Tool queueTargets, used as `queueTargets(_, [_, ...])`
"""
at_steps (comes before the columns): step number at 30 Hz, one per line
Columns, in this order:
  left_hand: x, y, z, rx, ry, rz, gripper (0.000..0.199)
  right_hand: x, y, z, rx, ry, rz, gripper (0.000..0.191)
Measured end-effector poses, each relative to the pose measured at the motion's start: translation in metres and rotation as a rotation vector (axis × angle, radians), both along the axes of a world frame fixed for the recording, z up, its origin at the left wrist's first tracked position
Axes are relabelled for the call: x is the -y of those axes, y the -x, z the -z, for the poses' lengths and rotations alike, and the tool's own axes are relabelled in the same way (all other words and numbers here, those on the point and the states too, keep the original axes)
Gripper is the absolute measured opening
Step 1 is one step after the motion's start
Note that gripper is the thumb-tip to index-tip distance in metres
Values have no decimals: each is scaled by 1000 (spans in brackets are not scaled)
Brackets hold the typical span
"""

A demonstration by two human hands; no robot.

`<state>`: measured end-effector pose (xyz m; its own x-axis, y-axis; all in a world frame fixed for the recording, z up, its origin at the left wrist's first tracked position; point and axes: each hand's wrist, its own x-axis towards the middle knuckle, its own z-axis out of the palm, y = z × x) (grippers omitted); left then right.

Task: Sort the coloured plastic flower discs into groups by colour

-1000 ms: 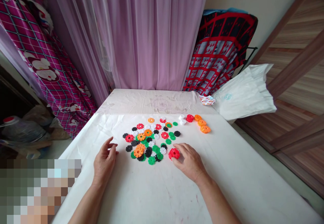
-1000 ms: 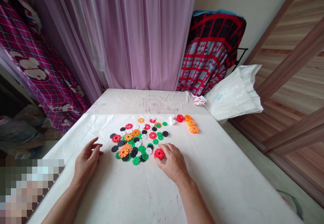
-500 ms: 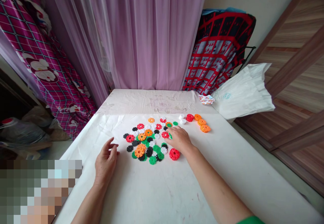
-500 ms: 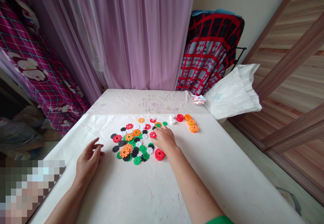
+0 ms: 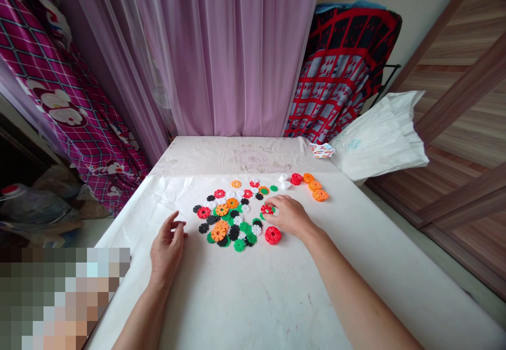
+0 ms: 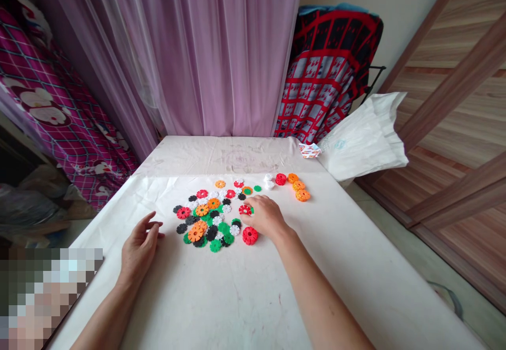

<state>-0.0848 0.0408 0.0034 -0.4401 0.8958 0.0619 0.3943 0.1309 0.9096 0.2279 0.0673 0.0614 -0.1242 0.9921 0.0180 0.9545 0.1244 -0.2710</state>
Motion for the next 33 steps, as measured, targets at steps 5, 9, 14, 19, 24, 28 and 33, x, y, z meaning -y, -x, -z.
queueTargets(5, [0,-1,-1,-3,3,0,55,42,-13,-1,26,-18,-96,29])
queueTargets(9, [0,0,0,-14,-7,3,55,51,-11,1,59,-29,-115,25])
queueTargets(14, [0,0,-1,-26,-25,5,55,52,-7,3,78,-11,-105,23])
queueTargets(19, [1,-3,-5,-4,-14,-4,56,54,-11,0,50,-11,-87,33])
queueTargets(24, [1,-3,-4,-20,-5,-2,56,26,-17,-13,40,-23,-50,27])
queueTargets(28, [1,-1,-2,-17,-4,2,57,-29,-11,-12,101,-34,-21,29])
queueTargets(33, [-1,2,0,-15,10,-1,59,-97,6,3,200,-2,-71,45])
